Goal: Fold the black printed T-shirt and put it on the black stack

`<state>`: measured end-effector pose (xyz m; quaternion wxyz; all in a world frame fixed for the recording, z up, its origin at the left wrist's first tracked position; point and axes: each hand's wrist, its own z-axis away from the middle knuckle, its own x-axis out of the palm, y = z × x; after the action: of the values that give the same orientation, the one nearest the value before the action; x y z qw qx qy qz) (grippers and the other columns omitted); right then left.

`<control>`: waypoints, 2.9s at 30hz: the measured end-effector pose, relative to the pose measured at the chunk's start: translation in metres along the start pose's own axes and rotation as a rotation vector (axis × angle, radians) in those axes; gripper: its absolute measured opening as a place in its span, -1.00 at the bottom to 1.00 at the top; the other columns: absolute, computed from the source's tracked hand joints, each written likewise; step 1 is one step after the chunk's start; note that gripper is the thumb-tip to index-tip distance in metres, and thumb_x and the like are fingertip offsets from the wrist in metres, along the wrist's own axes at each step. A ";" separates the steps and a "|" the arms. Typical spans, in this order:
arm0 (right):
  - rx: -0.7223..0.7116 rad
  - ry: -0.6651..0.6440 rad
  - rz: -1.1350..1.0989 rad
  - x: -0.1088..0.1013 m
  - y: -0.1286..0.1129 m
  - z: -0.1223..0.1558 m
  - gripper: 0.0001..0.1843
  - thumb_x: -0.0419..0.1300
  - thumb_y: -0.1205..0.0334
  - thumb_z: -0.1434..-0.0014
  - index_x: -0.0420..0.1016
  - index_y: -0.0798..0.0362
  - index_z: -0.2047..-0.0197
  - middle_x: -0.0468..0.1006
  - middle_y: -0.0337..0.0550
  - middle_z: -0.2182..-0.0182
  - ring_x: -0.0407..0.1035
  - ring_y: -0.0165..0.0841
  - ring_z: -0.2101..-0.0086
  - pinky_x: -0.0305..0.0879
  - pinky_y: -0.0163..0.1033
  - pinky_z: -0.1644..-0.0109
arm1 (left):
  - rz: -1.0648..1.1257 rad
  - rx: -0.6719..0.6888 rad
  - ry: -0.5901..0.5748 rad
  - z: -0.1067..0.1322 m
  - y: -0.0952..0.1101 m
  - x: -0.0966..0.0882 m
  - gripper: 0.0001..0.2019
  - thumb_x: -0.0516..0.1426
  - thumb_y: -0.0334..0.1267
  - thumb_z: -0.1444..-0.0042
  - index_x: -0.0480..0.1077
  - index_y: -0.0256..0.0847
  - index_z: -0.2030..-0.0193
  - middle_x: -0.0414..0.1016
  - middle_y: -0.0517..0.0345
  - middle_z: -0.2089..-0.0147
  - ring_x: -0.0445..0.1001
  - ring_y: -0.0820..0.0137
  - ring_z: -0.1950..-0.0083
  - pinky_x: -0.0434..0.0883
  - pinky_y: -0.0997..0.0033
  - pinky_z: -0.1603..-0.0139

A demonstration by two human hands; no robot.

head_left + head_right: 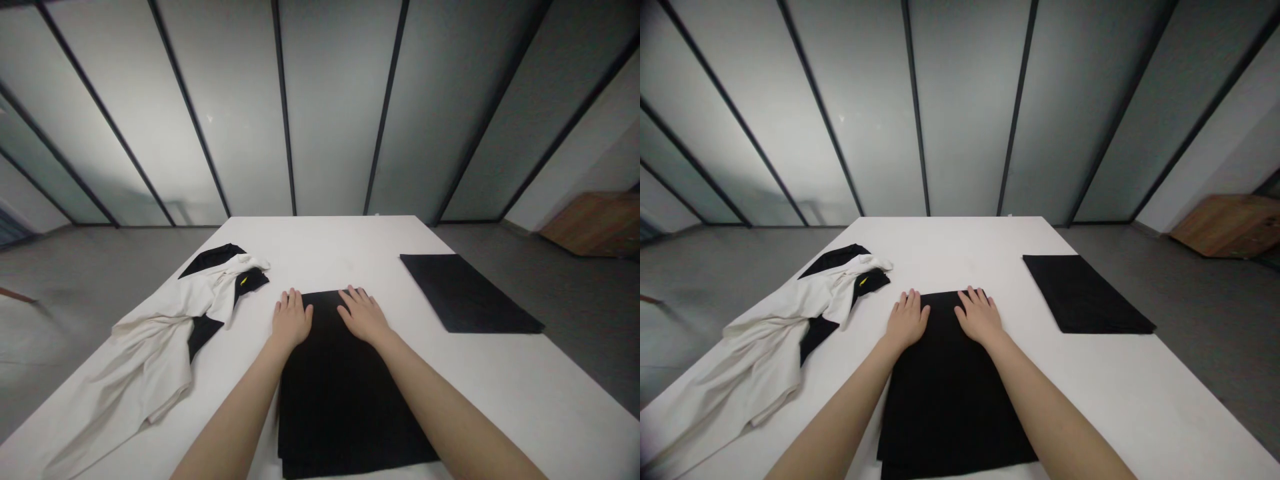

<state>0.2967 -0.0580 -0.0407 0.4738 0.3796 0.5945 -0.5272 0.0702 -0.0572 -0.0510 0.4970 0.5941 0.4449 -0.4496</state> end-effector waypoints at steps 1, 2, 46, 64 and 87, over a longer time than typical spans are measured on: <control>0.029 0.003 -0.002 0.000 0.004 -0.002 -0.32 -0.08 -0.06 -0.51 0.18 -0.02 -0.57 0.04 0.01 -0.57 -0.09 0.11 -0.51 -0.12 0.25 -0.52 | 0.001 -0.038 -0.009 -0.002 -0.007 -0.002 -0.35 -0.10 -0.04 -0.48 0.20 -0.44 -0.53 0.12 -0.36 -0.58 0.08 -0.20 -0.59 0.12 -0.23 -0.51; 0.059 0.003 -0.004 0.000 0.009 -0.003 -0.31 -0.09 -0.05 -0.51 0.16 0.01 -0.58 0.04 0.02 -0.57 -0.09 0.12 -0.51 -0.11 0.25 -0.52 | 0.003 -0.075 -0.013 -0.003 -0.014 -0.003 -0.37 -0.10 -0.07 -0.48 0.21 -0.45 -0.53 0.12 -0.36 -0.58 0.08 -0.19 -0.59 0.11 -0.21 -0.52; 0.218 0.059 -1.468 -0.002 0.066 -0.028 -0.64 0.35 -0.16 -0.22 0.49 -0.05 0.21 0.64 -0.18 0.38 0.53 -0.24 0.30 0.45 -0.24 0.27 | 1.501 -0.208 -0.031 -0.023 -0.048 -0.022 -0.52 0.39 0.12 0.01 0.23 -0.11 0.36 0.25 0.40 0.51 0.25 0.54 0.52 0.15 0.59 0.50; 0.351 -0.308 -1.460 -0.022 0.084 -0.017 -0.61 0.31 -0.13 -0.35 0.46 0.02 0.30 0.53 -0.23 0.50 0.34 -0.42 0.55 0.33 -0.36 0.50 | 1.321 -0.340 -0.107 -0.012 -0.046 -0.025 -0.40 0.36 0.34 0.04 0.32 -0.18 0.49 0.22 0.32 0.57 0.17 0.54 0.58 0.03 0.52 0.58; 0.266 -0.362 -1.651 -0.016 0.066 -0.015 -0.71 0.12 0.06 -0.40 0.57 0.04 0.01 0.73 0.01 0.04 0.62 -0.14 -0.02 0.44 0.02 -0.30 | 1.656 -0.498 -0.253 -0.011 -0.036 -0.029 -0.71 0.34 -0.09 -0.23 0.61 -0.34 0.17 0.72 -0.21 0.18 0.71 0.12 0.13 0.64 0.25 0.11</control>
<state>0.3609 -0.0319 -0.0432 -0.0231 -0.2128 0.5288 -0.8213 0.0301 -0.0447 -0.0288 0.8249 0.5460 -0.1032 0.1039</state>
